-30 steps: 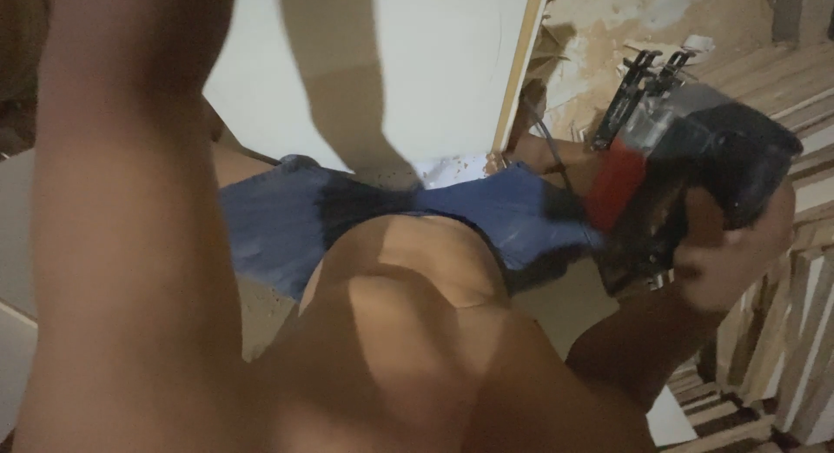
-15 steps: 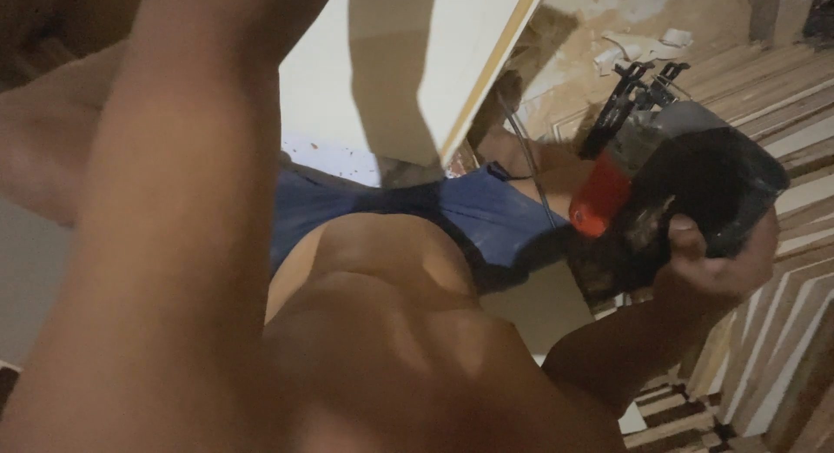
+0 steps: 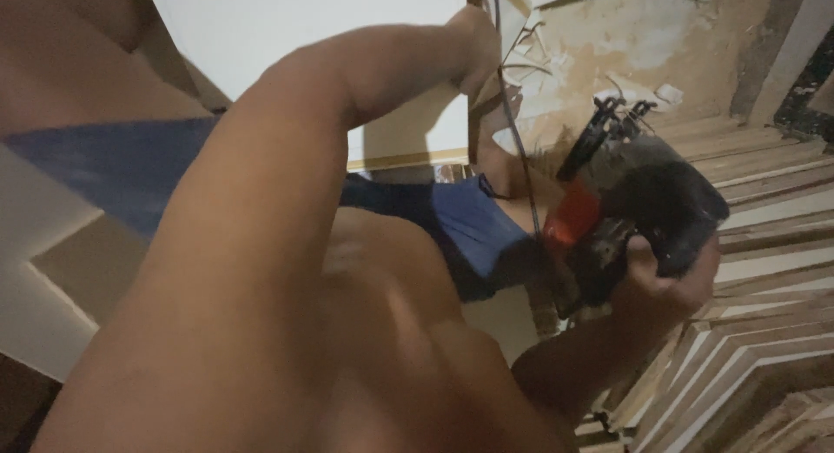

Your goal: Using a jigsaw to cut a circular shape out of a white board on the floor

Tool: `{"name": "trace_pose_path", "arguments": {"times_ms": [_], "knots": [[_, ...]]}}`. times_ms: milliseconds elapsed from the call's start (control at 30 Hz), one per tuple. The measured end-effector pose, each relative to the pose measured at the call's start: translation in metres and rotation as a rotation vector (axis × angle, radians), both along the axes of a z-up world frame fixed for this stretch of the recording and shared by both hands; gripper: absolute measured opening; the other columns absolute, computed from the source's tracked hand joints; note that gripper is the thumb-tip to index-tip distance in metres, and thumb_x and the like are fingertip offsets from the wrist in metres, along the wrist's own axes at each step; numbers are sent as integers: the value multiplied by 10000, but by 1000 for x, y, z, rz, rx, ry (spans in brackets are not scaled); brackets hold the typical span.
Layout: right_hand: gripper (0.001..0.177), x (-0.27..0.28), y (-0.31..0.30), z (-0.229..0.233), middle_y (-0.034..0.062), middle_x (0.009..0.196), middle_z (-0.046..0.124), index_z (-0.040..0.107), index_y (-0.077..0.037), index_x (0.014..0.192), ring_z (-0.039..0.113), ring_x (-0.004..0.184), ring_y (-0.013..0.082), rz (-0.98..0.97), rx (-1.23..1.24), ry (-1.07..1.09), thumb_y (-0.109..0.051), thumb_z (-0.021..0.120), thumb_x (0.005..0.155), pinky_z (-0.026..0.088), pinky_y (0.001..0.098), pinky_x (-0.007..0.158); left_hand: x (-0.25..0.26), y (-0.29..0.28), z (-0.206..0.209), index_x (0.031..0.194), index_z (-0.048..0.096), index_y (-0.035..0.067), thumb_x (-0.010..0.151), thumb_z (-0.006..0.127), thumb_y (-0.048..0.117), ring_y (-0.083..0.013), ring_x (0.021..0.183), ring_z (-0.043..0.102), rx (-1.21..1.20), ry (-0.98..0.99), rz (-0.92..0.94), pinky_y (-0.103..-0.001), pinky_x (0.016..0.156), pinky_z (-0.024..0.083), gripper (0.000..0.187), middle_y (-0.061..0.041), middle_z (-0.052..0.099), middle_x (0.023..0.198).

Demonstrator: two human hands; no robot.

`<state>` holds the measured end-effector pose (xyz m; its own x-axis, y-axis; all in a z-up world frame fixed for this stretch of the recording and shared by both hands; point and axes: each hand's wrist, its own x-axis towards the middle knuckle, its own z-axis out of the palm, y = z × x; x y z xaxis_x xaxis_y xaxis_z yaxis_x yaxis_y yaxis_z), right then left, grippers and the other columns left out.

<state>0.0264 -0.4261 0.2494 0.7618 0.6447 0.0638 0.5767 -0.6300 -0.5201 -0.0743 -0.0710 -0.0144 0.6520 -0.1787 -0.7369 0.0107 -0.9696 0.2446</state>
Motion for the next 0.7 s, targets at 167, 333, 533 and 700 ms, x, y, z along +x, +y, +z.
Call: {"name": "trace_pose_path", "arguments": {"times_ms": [167,333,533,700], "knots": [[634,0,26,-8,337,1428,707,615,99,1603,716,1287,450,131,74,90,-204,811,1081,614,524,1119,-24,-46,-11,1084,770,229,1105,770,488,-214,866,682,-72,-9,-6,-368,775,537,259,-17,734,916],[1020,42,5,-36,197,1403,778,563,-61,1747,753,1165,336,213,-173,108,-472,731,828,595,403,915,17,-254,-265,1627,600,8,1123,801,230,-335,1567,572,949,-164,559,-550,1340,385,586,-170,731,1572],[743,-9,77,5,52,1120,671,605,-149,1714,563,921,154,-65,-230,334,-430,837,1067,500,291,678,-67,-68,-25,1640,607,40,1051,691,685,-473,1540,490,-314,-689,203,-627,1162,379,877,-295,505,1707],[637,-18,96,-15,171,1377,713,607,-187,1630,657,1068,354,-44,-341,287,-352,717,1025,545,509,768,-198,30,-104,973,646,186,1005,681,616,-405,765,695,-307,-310,1027,-575,616,494,432,-111,713,873]]}}
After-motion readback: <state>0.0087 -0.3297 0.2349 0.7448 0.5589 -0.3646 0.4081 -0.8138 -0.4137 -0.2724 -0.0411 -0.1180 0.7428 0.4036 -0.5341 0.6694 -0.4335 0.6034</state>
